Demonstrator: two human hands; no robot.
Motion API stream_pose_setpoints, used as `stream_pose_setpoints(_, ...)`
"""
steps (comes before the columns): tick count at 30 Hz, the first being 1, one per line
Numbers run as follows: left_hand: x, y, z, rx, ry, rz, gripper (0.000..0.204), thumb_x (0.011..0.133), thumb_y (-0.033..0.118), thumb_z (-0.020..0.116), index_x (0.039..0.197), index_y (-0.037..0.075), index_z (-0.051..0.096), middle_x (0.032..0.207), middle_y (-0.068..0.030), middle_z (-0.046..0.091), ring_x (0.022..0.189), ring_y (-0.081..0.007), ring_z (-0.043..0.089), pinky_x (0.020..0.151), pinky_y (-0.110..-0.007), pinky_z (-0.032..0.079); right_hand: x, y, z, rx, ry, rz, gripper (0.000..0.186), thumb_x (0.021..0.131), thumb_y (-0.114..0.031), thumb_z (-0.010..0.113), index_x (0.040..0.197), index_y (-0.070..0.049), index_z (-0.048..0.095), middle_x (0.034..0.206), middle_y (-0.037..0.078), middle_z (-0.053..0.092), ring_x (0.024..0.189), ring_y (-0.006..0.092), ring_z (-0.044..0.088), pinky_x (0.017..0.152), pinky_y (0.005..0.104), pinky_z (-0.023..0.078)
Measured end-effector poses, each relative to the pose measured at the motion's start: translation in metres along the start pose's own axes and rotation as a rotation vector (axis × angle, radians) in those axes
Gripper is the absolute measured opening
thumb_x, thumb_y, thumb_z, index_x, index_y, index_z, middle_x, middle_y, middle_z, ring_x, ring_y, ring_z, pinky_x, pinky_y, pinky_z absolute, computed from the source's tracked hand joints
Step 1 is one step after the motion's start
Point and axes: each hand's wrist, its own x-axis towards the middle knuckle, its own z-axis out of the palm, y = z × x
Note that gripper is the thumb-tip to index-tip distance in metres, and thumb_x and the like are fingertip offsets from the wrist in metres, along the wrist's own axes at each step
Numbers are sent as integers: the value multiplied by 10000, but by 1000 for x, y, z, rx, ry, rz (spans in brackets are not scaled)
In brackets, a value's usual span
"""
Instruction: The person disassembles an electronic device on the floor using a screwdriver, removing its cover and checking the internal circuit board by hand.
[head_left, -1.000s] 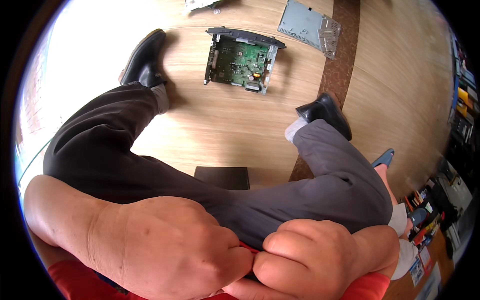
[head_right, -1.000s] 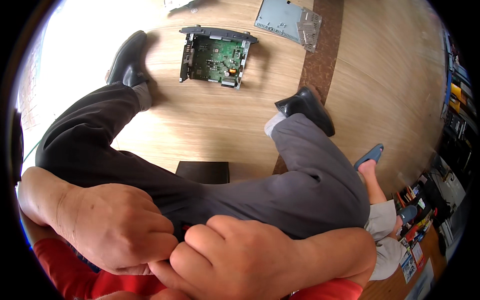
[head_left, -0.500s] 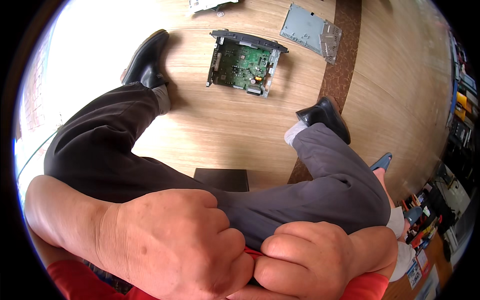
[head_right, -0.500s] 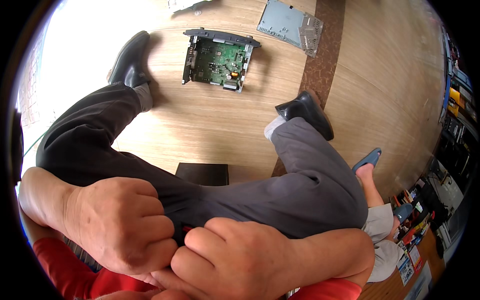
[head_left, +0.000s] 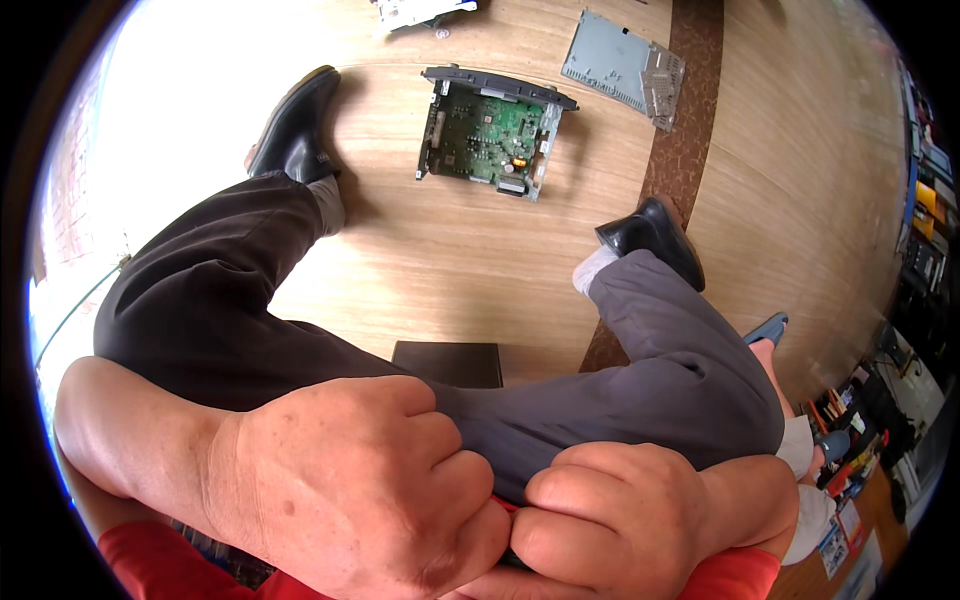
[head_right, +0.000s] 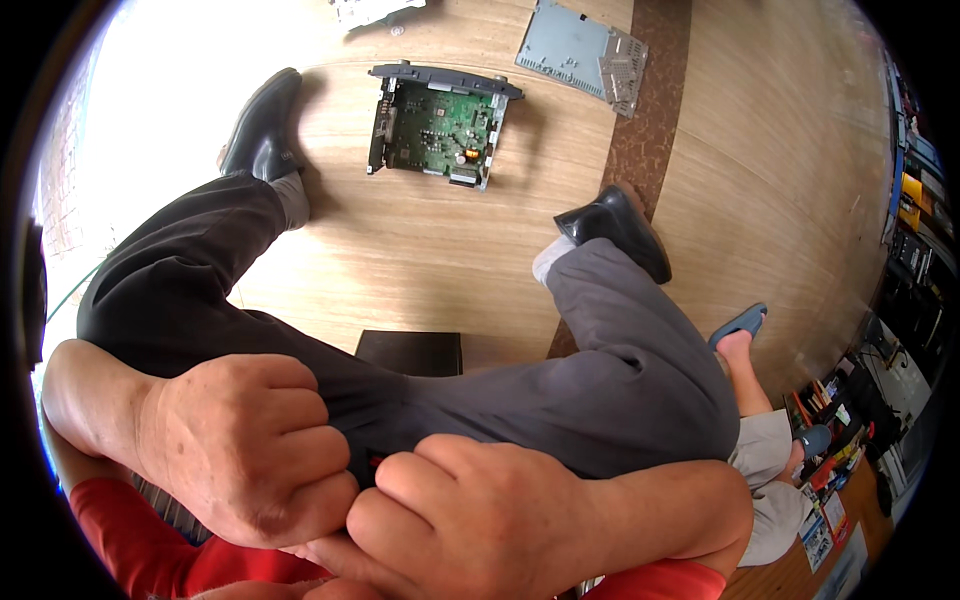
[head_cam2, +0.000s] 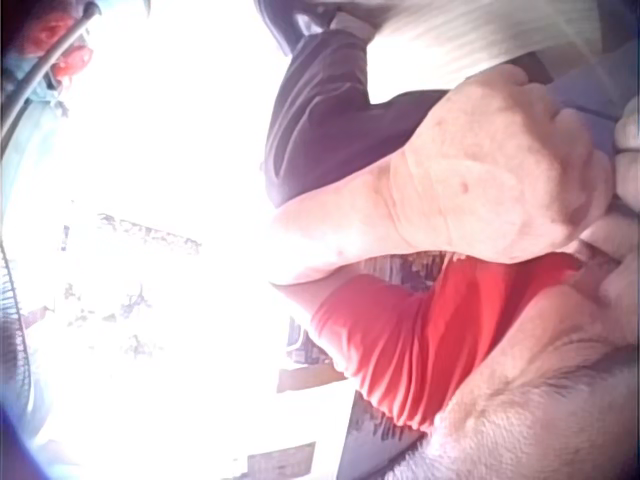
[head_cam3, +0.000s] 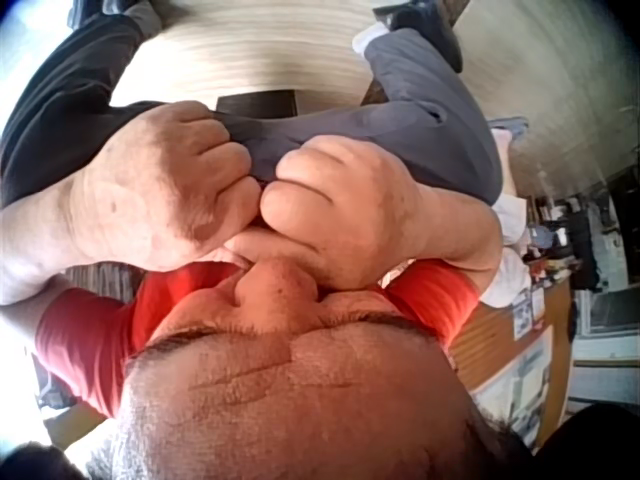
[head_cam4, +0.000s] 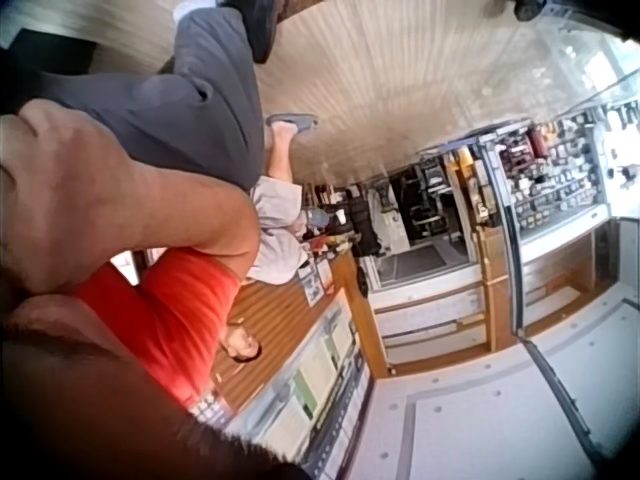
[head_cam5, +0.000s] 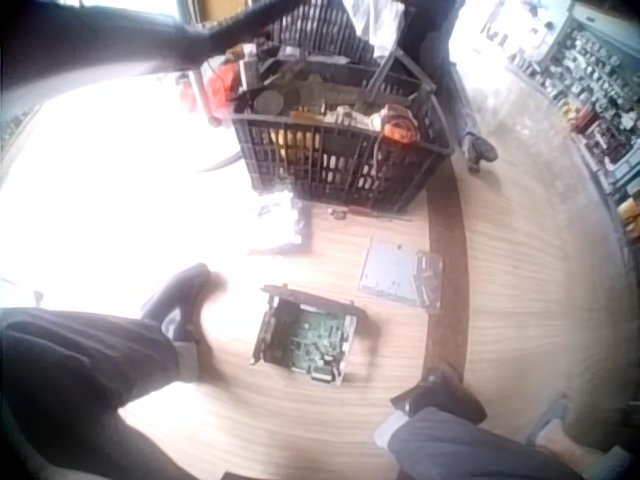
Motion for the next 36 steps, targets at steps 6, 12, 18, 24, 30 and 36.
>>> stream_pose_setpoints(6,2,-4,4,-17,24,1,274,648,243,683,602,97,456,612,10,393,492,-149,449,465,-305,351,-1,1,-3,14,-35,12,112,786,-195,758,810,-98,706,703,26,425,595,203,465,473,339,349)
stream_pose_setpoints(12,4,-4,0,0,-20,22,299,712,239,688,605,99,446,613,7,394,494,-154,450,464,-306,356,-2,1,-4,12,-14,-3,105,770,-186,747,841,-112,727,708,17,425,590,198,459,475,335,349)
stream_pose_setpoints(18,5,-4,2,-27,-9,11,320,740,257,696,611,105,445,618,3,399,494,-154,454,465,-306,363,-1,1,-5,-15,-19,0,141,749,-196,740,858,-109,720,704,14,429,592,196,464,478,328,349)
stream_pose_setpoints(24,5,-4,3,-42,2,14,349,772,287,703,617,104,449,619,2,404,498,-155,463,468,-308,368,-3,0,-4,-7,-10,-1,117,761,-183,752,832,-105,701,702,20,460,590,205,480,471,335,360)
stream_pose_setpoints(30,4,-3,3,-35,-5,8,359,785,308,708,622,95,470,621,2,412,499,-156,463,471,-308,372,-4,-3,-3,50,-18,81,133,766,-172,772,769,-96,663,693,40,493,586,226,501,463,348,373)
stream_pose_setpoints(36,4,-4,3,-20,10,5,326,744,289,703,624,91,474,621,5,405,500,-154,458,469,-309,363,-2,2,-3,9,-4,15,104,777,-172,769,804,-98,700,700,33,481,590,224,493,463,349,368)
